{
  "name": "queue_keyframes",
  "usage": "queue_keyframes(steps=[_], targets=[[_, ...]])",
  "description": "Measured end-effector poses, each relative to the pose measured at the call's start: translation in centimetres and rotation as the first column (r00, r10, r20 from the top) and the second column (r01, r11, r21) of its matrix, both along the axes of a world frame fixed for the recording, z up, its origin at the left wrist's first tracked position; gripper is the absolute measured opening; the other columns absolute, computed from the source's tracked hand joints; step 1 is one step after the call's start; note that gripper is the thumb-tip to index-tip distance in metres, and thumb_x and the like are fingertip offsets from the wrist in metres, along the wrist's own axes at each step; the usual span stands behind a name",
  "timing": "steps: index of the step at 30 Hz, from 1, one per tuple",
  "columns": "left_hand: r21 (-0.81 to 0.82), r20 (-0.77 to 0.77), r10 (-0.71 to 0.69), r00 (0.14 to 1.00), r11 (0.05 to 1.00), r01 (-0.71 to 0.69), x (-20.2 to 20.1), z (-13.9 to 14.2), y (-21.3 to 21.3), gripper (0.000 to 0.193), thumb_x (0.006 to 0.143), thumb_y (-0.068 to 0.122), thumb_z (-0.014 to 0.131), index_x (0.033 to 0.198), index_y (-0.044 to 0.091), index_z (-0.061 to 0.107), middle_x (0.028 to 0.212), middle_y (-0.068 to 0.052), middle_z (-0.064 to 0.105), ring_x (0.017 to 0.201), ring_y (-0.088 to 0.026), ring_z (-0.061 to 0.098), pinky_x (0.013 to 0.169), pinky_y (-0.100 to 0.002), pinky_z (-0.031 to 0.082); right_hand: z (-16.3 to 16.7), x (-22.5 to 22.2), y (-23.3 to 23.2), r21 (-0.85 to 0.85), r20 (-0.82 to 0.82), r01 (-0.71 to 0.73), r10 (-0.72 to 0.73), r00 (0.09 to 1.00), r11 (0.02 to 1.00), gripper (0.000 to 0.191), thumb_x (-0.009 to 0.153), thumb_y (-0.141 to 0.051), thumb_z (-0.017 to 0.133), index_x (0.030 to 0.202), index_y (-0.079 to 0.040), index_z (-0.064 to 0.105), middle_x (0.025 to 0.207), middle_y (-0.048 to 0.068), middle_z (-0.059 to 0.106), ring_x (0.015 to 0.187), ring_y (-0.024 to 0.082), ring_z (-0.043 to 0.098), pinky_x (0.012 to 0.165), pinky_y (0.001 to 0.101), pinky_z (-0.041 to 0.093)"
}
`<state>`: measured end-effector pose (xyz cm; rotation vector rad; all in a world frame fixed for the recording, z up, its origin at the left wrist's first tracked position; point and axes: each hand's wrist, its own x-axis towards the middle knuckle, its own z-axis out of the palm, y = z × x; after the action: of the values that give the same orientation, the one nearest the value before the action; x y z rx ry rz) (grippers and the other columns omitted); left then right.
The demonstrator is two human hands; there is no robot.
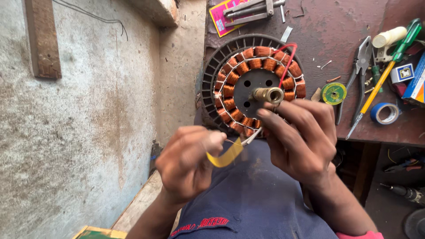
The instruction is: The person handles a motor stator, then uses scissors to cut several colored wires attached to the stator windings. The person repeatedly trims and adjusts the wires while holding the stator on the lap.
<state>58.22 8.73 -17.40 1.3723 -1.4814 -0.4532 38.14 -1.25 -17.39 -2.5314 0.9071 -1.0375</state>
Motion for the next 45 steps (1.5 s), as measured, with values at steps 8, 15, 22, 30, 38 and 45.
queue_keyframes(steps=[8,15,22,30,38,45], targets=[[-0.156,0.082,-0.042,0.996,0.986,0.055,-0.9,-0.4,1.3,0.028,0.089,0.002,0.081,0.113,0.009,0.070,0.111,-0.012,0.073,0.106,-0.029,0.073,0.091,-0.037,0.065,2.1,-0.3,-0.2,0.134,-0.051,-0.052,0.059,0.997,0.990,0.025,0.088,-0.015,0.087,0.110,-0.024,0.079,0.131,0.017,0.048,0.120,0.035,0.051,0.090,0.0388,0.051],[-0.107,-0.155,0.063,0.986,0.991,-0.081,-1.2,-1.0,-0.2,0.022,0.096,-0.006,0.075,0.115,0.002,0.069,0.107,-0.010,0.072,0.096,-0.024,0.076,0.082,-0.031,0.066,1.3,-0.5,-0.7,0.128,-0.026,-0.067,0.071,0.997,0.989,0.017,0.087,-0.017,0.086,0.100,-0.027,0.078,0.144,0.020,0.047,0.133,0.037,0.045,0.096,0.0408,0.053],[-0.031,-0.345,-0.058,0.937,0.998,0.051,-1.0,-0.4,0.3,0.018,0.101,0.000,0.072,0.116,0.001,0.063,0.109,-0.012,0.070,0.095,-0.018,0.072,0.084,-0.029,0.063,0.4,-0.5,0.0,0.039,-0.021,-0.070,0.070,0.997,0.997,0.018,0.080,-0.016,0.089,0.095,-0.024,0.083,0.132,0.021,0.049,0.122,0.039,0.047,0.093,0.0443,0.051],[-0.089,-0.221,0.223,0.949,0.965,-0.247,-3.1,-2.2,2.1,0.056,0.091,0.024,0.086,0.129,0.005,0.051,0.108,-0.006,0.059,0.088,-0.019,0.062,0.076,-0.029,0.055,-1.6,-1.2,1.7,0.098,0.141,0.018,-0.032,0.989,0.995,0.021,0.082,-0.013,0.085,0.092,-0.031,0.079,0.132,0.015,0.053,0.124,0.036,0.049,0.101,0.0461,0.049],[-0.005,0.013,-0.068,0.998,0.998,0.068,-4.4,-1.5,0.8,0.037,0.092,0.011,0.090,0.120,0.002,0.068,0.102,-0.009,0.067,0.085,-0.022,0.069,0.071,-0.033,0.059,-2.7,-1.1,2.9,0.064,0.219,0.048,-0.061,0.974,0.997,0.021,0.082,-0.020,0.086,0.097,-0.032,0.076,0.131,0.013,0.048,0.125,0.033,0.044,0.107,0.0453,0.043],[-0.063,0.211,-0.139,0.968,0.986,0.155,-2.2,0.4,0.3,0.030,0.094,0.003,0.084,0.119,-0.002,0.067,0.108,-0.013,0.070,0.096,-0.026,0.072,0.082,-0.035,0.062,-6.6,-4.8,2.9,0.507,0.047,0.412,-0.502,0.864,0.757,0.021,0.089,-0.017,0.074,0.104,-0.005,0.066,0.106,0.012,0.064,0.090,0.025,0.066,0.083,0.0396,0.054]])
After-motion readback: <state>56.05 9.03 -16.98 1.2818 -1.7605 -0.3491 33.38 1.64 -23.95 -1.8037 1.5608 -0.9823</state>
